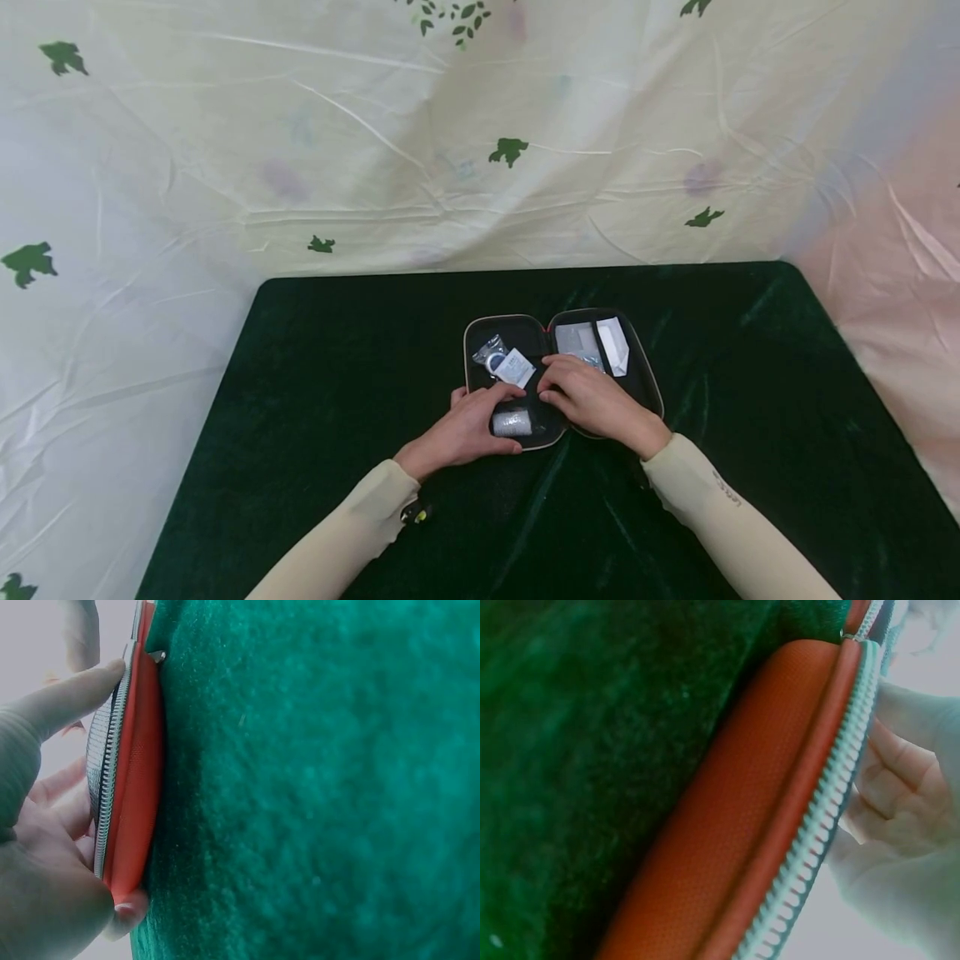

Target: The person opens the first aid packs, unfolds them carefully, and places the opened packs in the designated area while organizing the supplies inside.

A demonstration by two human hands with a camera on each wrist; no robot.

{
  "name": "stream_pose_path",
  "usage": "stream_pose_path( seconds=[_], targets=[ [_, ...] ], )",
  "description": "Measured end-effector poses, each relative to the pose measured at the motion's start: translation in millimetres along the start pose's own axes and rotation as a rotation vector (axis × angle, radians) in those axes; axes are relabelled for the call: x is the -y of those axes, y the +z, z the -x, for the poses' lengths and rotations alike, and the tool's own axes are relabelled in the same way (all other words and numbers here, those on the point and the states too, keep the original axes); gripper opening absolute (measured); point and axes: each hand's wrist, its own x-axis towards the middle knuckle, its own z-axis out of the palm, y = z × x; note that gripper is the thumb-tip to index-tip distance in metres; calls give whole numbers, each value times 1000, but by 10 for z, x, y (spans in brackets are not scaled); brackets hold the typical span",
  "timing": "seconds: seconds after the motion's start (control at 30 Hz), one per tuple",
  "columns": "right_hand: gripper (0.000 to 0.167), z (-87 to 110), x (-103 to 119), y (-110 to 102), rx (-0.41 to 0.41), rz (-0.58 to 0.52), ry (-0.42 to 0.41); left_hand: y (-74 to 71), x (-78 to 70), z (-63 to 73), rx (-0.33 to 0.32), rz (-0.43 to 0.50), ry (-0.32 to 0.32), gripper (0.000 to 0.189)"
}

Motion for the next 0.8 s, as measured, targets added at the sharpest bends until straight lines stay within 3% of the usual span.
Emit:
stream_pose_path(
  seconds=[0.27, 0.53, 0.67, 0.8],
  targets=[
    [6, -5, 3, 18, -1, 6, 4, -14, -42, -3, 12, -20, -13, 73],
    [6, 7, 3, 28, -6, 7, -1, -148, -364, 69, 54, -72, -47, 77],
    [6, 10, 6, 35, -5, 13, 3, -161, -424, 130, 54, -143, -19, 77],
    [6, 9, 7, 34, -2, 19, 8, -133, -424, 195, 22, -270, 51, 72]
  ],
)
